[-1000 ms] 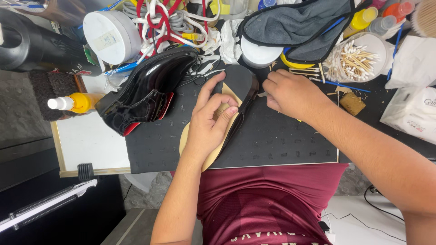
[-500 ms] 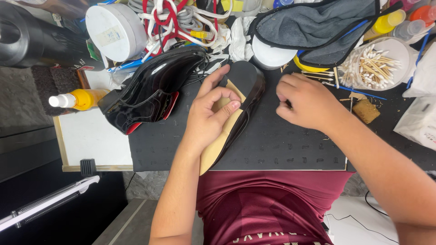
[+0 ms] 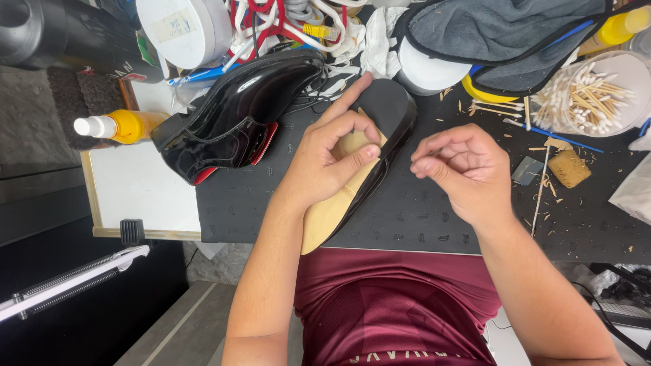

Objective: The person uses a yellow utility knife to trim the edges of a black rubber heel pad attached to the sole of a black patent leather shoe. They carefully cut along the perimeter of the heel and the sides of the sole to remove excess material.

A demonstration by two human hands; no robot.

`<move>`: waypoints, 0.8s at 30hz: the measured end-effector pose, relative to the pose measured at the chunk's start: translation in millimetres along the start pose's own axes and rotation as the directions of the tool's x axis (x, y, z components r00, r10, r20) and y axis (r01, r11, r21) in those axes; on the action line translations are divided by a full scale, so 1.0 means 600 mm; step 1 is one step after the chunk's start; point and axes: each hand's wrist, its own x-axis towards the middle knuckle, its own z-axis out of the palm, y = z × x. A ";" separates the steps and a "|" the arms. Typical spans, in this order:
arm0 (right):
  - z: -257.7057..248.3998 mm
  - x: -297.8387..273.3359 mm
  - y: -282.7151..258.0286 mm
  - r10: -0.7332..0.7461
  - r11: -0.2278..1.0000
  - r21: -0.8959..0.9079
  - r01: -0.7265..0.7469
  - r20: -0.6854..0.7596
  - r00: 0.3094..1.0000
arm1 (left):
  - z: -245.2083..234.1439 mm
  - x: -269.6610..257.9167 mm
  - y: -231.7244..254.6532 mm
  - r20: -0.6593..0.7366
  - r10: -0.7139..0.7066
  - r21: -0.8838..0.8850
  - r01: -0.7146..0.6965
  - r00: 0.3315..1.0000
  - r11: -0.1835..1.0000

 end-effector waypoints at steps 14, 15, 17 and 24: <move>-0.005 -0.005 0.002 -0.061 0.996 -0.064 0.062 0.012 0.998 | 0.021 -0.009 0.023 -0.081 0.147 0.294 -0.117 0.986 0.949; -0.002 -0.004 -0.001 -0.070 0.995 -0.064 0.072 0.033 0.997 | 0.021 -0.009 0.023 -0.075 0.159 0.305 -0.130 0.984 0.943; 0.005 0.001 -0.007 -0.075 0.992 -0.103 0.080 0.050 0.996 | 0.023 -0.007 0.020 -0.071 0.152 0.355 -0.117 0.986 0.928; 0.022 0.013 -0.038 -0.188 0.907 -0.367 0.208 0.089 0.978 | 0.002 -0.011 0.028 0.047 -0.138 -0.009 0.138 0.989 0.990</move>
